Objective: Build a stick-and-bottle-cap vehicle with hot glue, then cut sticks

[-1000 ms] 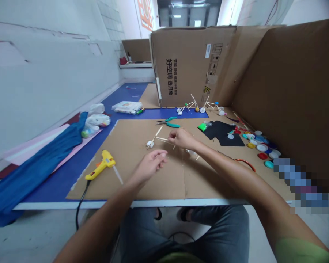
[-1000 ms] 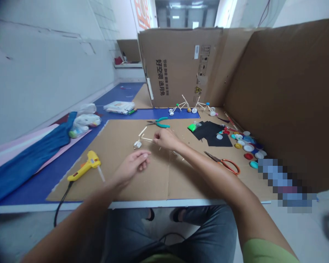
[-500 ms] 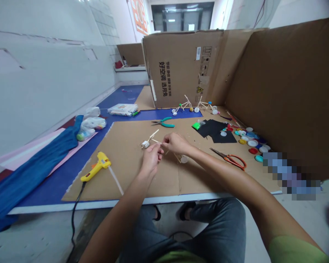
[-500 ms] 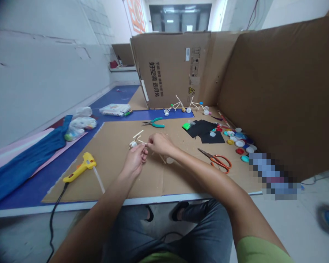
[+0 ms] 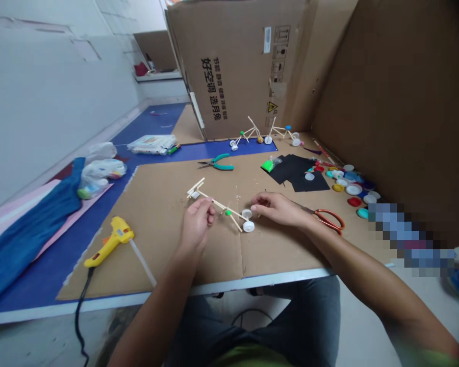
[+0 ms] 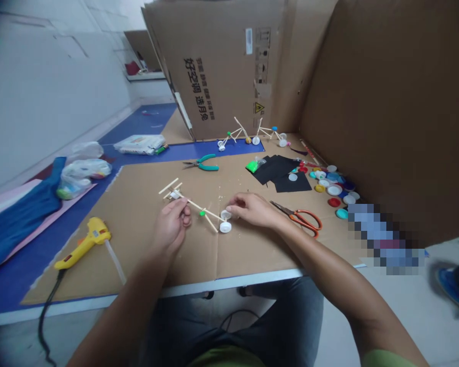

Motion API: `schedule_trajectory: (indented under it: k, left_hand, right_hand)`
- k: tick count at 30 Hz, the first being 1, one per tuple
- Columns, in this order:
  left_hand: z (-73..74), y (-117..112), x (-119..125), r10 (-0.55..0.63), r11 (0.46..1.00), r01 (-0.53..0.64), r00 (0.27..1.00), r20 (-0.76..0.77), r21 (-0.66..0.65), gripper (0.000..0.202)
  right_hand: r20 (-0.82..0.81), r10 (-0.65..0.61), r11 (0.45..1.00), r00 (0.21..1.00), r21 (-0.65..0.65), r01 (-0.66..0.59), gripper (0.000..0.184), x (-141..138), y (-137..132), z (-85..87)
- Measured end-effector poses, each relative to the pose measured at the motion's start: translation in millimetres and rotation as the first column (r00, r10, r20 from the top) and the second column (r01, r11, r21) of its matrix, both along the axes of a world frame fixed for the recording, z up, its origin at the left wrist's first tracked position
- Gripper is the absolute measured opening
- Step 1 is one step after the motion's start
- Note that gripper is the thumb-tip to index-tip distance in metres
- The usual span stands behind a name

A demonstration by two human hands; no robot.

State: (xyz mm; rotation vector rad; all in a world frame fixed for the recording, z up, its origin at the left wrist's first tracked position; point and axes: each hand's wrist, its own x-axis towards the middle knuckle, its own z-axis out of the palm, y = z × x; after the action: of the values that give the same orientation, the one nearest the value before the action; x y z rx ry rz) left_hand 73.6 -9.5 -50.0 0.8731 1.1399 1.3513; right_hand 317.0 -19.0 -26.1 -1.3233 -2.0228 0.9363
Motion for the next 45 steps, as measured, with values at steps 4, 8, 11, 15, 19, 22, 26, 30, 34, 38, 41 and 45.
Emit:
schedule_trajectory:
  k: [4, 8, 11, 15, 19, 22, 26, 30, 34, 38, 41, 45]
  left_hand:
    - [-0.4, 0, 0, -0.005, 1.000, 0.005, 1.000, 0.013, 0.000, 0.028]
    - [-0.4, -1, 2, -0.003, 1.000, 0.003, 1.000, -0.008, -0.003, 0.027]
    - [-0.8, -1, 3, -0.001, 1.000, 0.001, 1.000, -0.018, -0.003, 0.027]
    - [-1.7, -1, 5, 0.001, 1.000, -0.001, 1.000, -0.005, -0.006, 0.027]
    - [-2.5, -2, 5, -0.005, 1.000, 0.005, 1.000, -0.012, 0.010, 0.027]
    - [-2.1, -2, 5, -0.018, 0.999, 0.018, 1.000, -0.017, 0.032, 0.026]
    - [1.9, -3, 8, -0.003, 0.999, 0.003, 1.000, -0.015, 0.047, 0.022]
    - [6.8, -5, 11, -0.001, 0.998, 0.002, 1.000, -0.021, 0.057, 0.018]
    - [9.1, -5, 12, 0.004, 0.999, -0.004, 1.000, -0.015, 0.044, 0.016]
    - [9.7, -4, 13, 0.016, 0.999, -0.015, 1.000, -0.022, 0.043, 0.018]
    - [10.1, -4, 13, 0.018, 0.999, -0.017, 1.000, -0.015, 0.039, 0.020]
    - [10.8, -4, 12, 0.015, 0.999, -0.015, 1.000, -0.011, 0.035, 0.021]
  right_hand:
    - [-0.079, 0.023, 0.999, 0.997, 0.038, -0.020, 0.027, -6, -10, -5.0]
    - [-0.044, -0.072, 0.981, 0.996, 0.176, 0.078, 0.021, -27, -21, 1.7]
    - [-0.028, -0.088, 0.962, 0.996, 0.257, 0.092, 0.018, -44, -23, 3.4]
    - [0.030, -0.100, 0.937, 0.995, 0.338, 0.084, 0.018, -60, -20, 2.6]
    - [0.007, -0.144, 0.929, 0.990, 0.344, 0.133, 0.013, -68, -21, 1.6]
    - [-0.053, -0.155, 0.930, 0.986, 0.329, 0.164, 0.005, -67, -25, 1.9]
    - [-0.135, -0.190, 0.951, 0.972, 0.222, 0.217, 0.011, -60, -26, 5.6]
    - [-0.127, -0.152, 0.966, 0.980, 0.189, 0.174, 0.013, -53, -21, 12.5]
    - [-0.059, -0.071, 0.977, 0.996, 0.195, 0.082, 0.020, -49, -16, 22.2]
    - [0.001, -0.078, 0.985, 0.997, 0.153, 0.077, 0.019, -49, -15, 31.0]
    - [0.035, -0.048, 0.990, 0.998, 0.131, 0.043, 0.015, -51, -14, 33.9]
    - [0.076, -0.067, 0.982, 0.995, 0.184, 0.052, 0.014, -55, -13, 33.9]
